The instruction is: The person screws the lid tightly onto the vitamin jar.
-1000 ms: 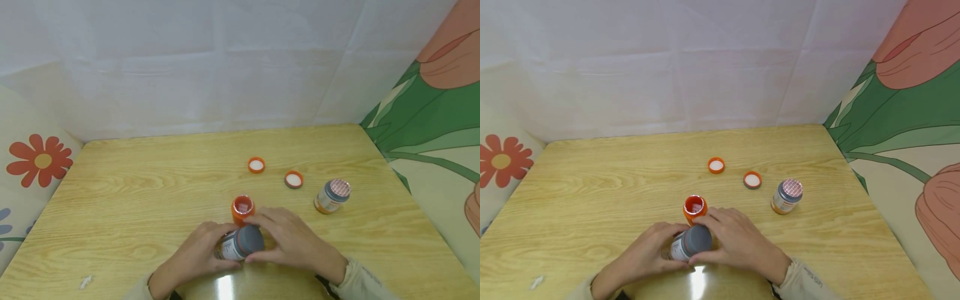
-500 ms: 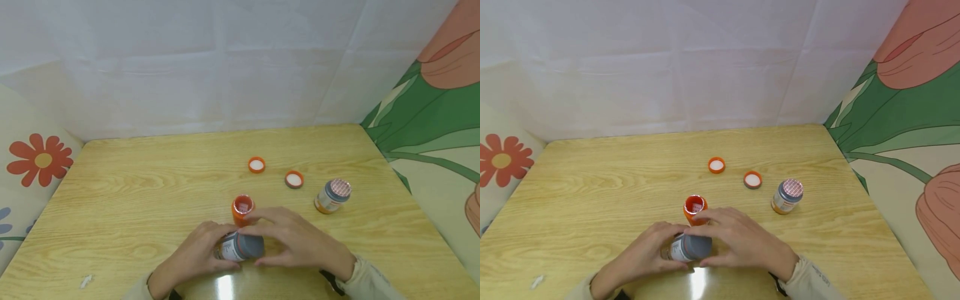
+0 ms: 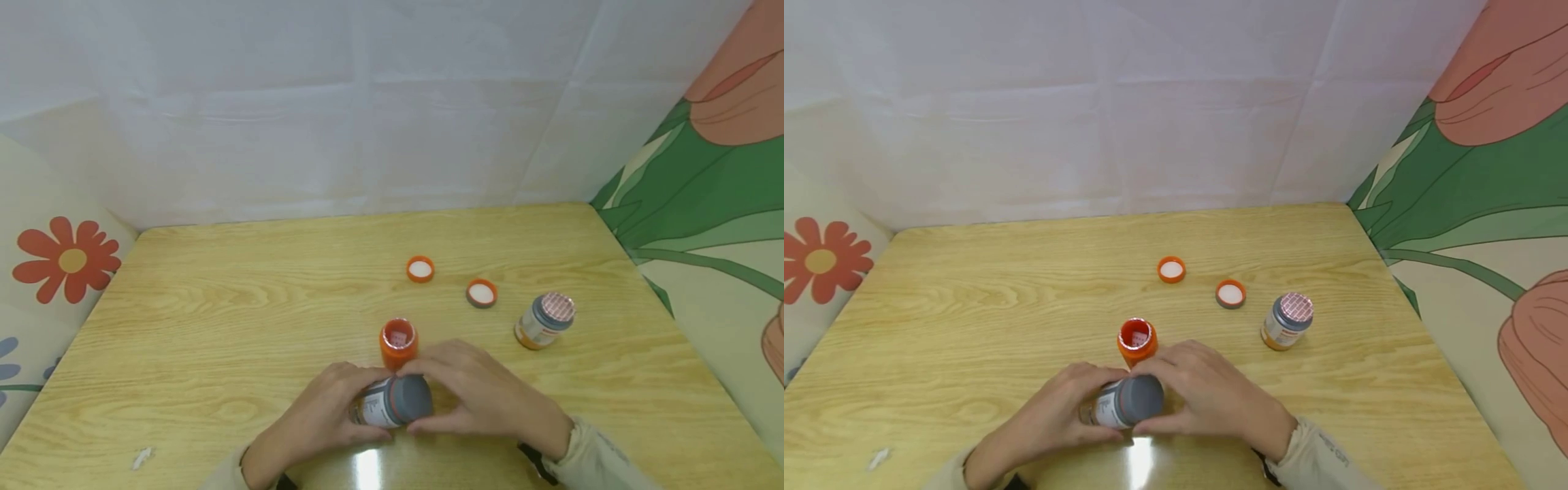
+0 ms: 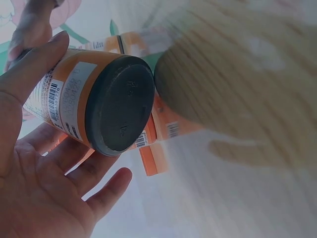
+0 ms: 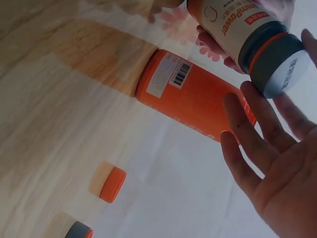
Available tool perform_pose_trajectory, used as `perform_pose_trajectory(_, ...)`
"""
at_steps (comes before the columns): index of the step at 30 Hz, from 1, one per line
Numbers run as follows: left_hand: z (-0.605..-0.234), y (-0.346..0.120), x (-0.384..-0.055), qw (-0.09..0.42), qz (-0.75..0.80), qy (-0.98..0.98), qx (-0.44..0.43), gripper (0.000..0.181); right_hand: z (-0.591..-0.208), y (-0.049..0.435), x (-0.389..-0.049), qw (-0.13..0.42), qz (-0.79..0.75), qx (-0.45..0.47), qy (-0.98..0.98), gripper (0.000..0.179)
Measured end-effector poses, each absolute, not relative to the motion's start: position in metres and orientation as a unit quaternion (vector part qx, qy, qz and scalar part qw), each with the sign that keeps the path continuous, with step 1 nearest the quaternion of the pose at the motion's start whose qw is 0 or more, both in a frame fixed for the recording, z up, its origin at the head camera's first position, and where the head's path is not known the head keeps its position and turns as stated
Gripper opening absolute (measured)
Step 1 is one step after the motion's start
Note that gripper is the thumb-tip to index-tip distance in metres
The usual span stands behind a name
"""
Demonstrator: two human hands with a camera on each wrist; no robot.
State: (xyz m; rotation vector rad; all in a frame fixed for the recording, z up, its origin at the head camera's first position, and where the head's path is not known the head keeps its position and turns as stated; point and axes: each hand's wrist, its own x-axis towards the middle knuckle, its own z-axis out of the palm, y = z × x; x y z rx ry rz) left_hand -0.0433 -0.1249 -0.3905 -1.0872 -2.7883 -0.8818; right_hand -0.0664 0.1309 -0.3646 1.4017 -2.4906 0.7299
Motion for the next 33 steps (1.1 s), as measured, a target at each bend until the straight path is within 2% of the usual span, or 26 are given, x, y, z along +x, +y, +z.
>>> perform_pose_trajectory(6,-0.3897,-0.1248,-0.0422,0.013,-0.278,-0.895,-0.349,0.069,-0.3662,0.1260,-0.0644,0.086,0.234,0.435,-0.865,0.051)
perform_pose_trajectory(11,-0.3895,-0.1251,-0.0415,0.011,-0.277,-0.898,-0.341,0.068,-0.3645,0.1275,-0.0629,0.068,0.222,0.412,-0.881,0.063)
perform_pose_trajectory(18,-0.3891,-0.1263,-0.0412,0.009,-0.277,-0.901,-0.335,0.069,-0.3616,0.1326,-0.0640,0.065,0.235,0.446,-0.861,0.072)
perform_pose_trajectory(25,-0.3892,-0.1267,-0.0415,0.006,-0.274,-0.899,-0.340,0.070,-0.3648,0.1310,-0.0670,0.092,0.247,0.518,-0.814,0.060)
perform_pose_trajectory(33,-0.3907,-0.1252,-0.0419,0.017,-0.275,-0.896,-0.349,0.070,-0.3670,0.1265,-0.0650,0.096,0.264,0.476,-0.833,0.054)
